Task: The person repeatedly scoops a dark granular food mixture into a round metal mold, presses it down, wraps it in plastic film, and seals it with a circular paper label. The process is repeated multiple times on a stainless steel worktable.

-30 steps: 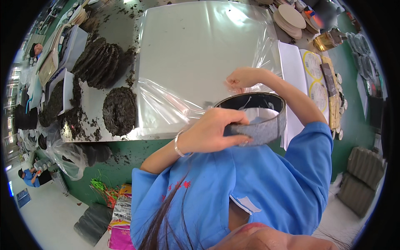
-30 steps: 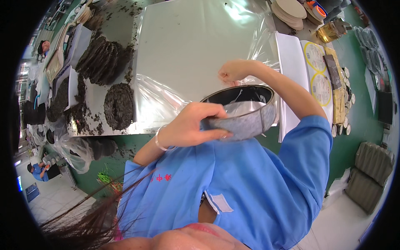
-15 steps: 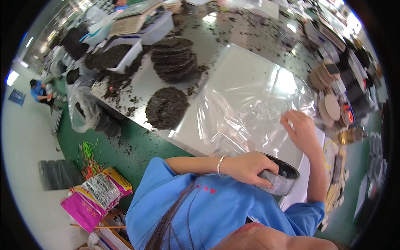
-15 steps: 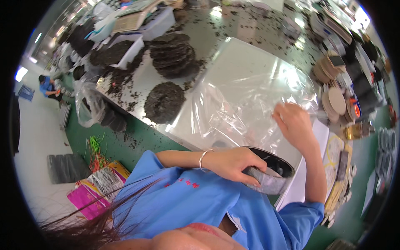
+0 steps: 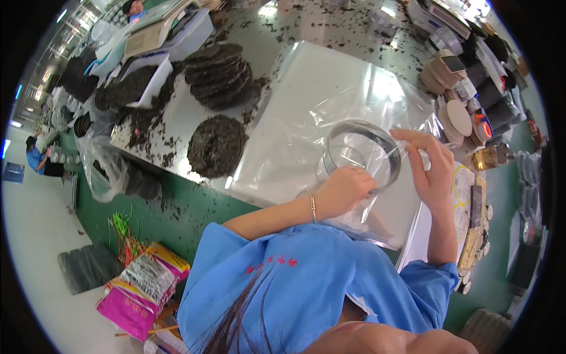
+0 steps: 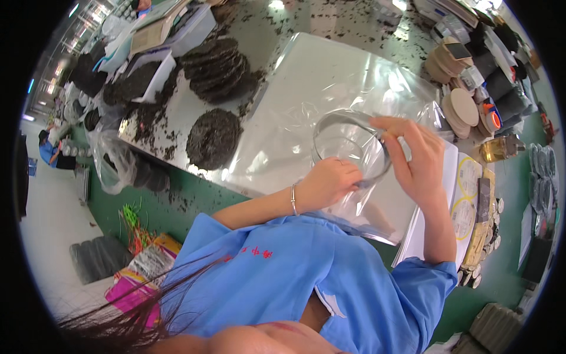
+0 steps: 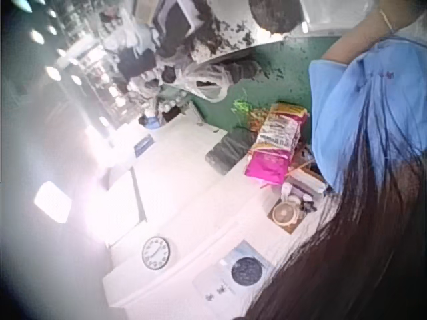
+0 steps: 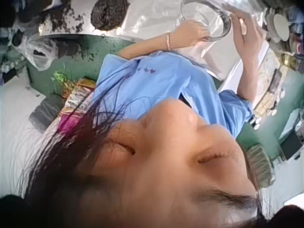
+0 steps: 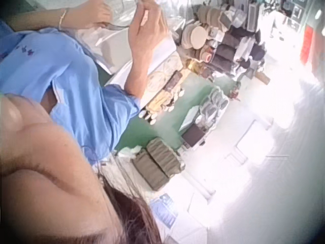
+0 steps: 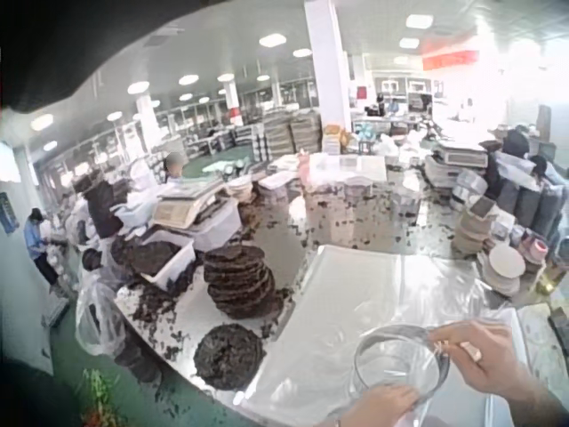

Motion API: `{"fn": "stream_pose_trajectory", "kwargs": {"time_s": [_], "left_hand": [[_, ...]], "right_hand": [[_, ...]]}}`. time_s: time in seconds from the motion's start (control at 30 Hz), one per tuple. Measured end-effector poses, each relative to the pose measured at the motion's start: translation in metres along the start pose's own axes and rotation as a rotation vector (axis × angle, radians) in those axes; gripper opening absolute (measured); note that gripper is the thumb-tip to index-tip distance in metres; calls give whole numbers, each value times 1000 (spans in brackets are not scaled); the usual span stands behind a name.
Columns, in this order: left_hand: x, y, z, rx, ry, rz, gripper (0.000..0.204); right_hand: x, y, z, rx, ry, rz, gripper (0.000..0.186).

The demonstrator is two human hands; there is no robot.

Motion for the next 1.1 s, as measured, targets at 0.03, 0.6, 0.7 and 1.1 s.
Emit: {"fn": "stream_pose_trajectory", "kwargs": {"time_s": [0.03, 0.6, 0.7, 1.1], "left_hand": [[0, 6, 2, 1, -3, -56, 31], [109, 24, 38, -82, -502, -269, 73], [118, 19, 35, -178, -451, -139, 80], [177, -99, 259, -307, -1124, -684, 94]], "right_hand": [[4, -2, 5, 27, 0, -39, 6], [-111, 34, 122, 482, 604, -408, 38], [-258, -31, 144, -64, 404, 228, 43], [-424, -39, 200, 485, 529, 1181, 42]]}}
Point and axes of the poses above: each hand's wrist, its own z-axis away from the middle knuckle, its own y-axis out of the palm, x = y × z, the point moved 2 cm from there along -z, towards the middle knuckle, and after that the axes turned 7 degrees about -y, right-handed, at the moved point
